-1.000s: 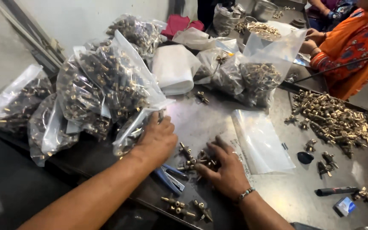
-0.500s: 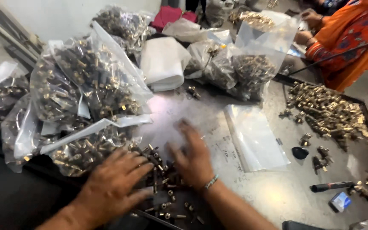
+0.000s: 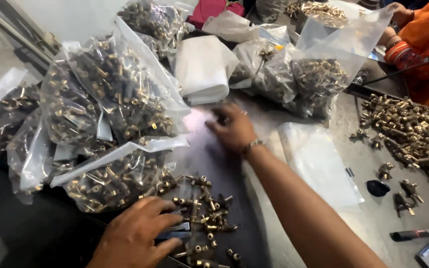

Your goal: The person sorts and packs small brass-colored metal components from a table into plastic bags, sealing some bags and checking the quality of individual pieces.

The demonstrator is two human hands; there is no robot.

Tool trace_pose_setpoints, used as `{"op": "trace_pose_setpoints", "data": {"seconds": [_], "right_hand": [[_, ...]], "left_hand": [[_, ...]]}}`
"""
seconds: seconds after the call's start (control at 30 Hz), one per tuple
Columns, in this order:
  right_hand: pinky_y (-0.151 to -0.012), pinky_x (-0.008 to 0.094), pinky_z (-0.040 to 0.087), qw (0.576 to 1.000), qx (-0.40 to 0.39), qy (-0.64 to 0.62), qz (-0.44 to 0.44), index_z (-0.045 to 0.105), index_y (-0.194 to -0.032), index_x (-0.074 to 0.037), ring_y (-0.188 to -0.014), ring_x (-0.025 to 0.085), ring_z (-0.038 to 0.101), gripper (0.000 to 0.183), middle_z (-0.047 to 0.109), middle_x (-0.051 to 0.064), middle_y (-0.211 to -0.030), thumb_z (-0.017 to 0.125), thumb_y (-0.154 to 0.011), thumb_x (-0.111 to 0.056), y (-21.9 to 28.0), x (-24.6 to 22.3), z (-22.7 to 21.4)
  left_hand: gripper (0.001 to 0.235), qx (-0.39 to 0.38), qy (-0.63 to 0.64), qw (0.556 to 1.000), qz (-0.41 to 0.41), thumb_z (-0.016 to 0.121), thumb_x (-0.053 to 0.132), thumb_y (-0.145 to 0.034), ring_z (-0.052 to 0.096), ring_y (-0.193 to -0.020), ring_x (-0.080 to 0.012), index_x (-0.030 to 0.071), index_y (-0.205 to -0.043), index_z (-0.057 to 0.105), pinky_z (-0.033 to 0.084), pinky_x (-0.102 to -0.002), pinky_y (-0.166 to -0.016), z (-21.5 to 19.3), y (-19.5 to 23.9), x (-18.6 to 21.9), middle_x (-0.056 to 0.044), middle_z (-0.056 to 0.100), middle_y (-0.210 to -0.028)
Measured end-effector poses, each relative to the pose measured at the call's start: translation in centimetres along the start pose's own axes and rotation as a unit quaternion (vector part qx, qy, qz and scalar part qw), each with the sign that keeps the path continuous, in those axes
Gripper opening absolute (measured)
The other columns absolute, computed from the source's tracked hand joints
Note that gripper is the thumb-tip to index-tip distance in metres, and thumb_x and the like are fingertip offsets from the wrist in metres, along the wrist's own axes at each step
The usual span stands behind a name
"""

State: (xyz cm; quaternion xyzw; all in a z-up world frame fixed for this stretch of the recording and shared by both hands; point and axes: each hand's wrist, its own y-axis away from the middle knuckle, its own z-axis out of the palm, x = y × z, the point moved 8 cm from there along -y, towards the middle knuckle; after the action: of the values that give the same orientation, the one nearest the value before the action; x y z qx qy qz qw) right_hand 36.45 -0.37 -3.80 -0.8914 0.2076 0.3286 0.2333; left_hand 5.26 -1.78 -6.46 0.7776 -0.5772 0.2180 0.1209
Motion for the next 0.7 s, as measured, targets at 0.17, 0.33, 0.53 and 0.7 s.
{"op": "trace_pose_setpoints", "data": {"seconds": [0.17,0.33,0.53,0.7], "right_hand": [[-0.085,0.036,0.057,0.991,-0.122,-0.036,-0.041,0.073,-0.111,-0.012,-0.094,0.025,0.070,0.037,0.070,0.011,-0.108,0.081,-0.079,-0.029,8.7,-8.1,1.8],[-0.101,0.047,0.047,0.951,-0.178,-0.008,-0.252,0.075,-0.115,-0.015,-0.115,0.036,0.058,0.031,0.067,0.013,-0.123,0.071,-0.084,-0.019,14.3,-13.6,1.0],[-0.105,0.052,0.041,0.950,-0.178,0.023,-0.257,0.069,-0.117,-0.012,-0.116,0.036,0.062,0.037,0.070,0.015,-0.121,0.073,-0.083,-0.025,14.2,-15.0,4.6],[-0.104,0.047,0.049,0.961,-0.125,-0.033,-0.244,0.066,-0.126,-0.009,-0.119,0.039,0.063,0.043,0.070,0.017,-0.124,0.069,-0.088,-0.028,15.5,-15.5,4.4]], "left_hand": [[0.047,0.028,-0.032,0.998,0.051,0.084,0.031,-0.072,0.044,-0.138,-0.0409,0.014,-0.114,0.070,0.037,-0.052,-0.109,-2.3,-0.4,3.1,-0.015,0.058,-0.141],[0.055,0.174,0.090,0.980,-0.042,0.081,0.032,-0.075,0.064,-0.121,-0.0371,0.010,-0.123,0.067,0.051,-0.046,-0.093,-5.0,1.9,2.8,-0.018,0.066,-0.131],[0.039,0.268,0.112,0.956,0.048,0.075,0.029,-0.088,0.071,-0.105,-0.0348,0.010,-0.120,0.064,0.056,-0.042,-0.085,-14.2,-2.6,9.3,-0.014,0.072,-0.115],[0.039,0.193,-0.022,0.976,0.099,0.072,0.031,-0.086,0.066,-0.101,-0.0392,0.007,-0.115,0.059,0.052,-0.050,-0.083,-10.4,-12.5,10.5,-0.016,0.068,-0.111]]}}
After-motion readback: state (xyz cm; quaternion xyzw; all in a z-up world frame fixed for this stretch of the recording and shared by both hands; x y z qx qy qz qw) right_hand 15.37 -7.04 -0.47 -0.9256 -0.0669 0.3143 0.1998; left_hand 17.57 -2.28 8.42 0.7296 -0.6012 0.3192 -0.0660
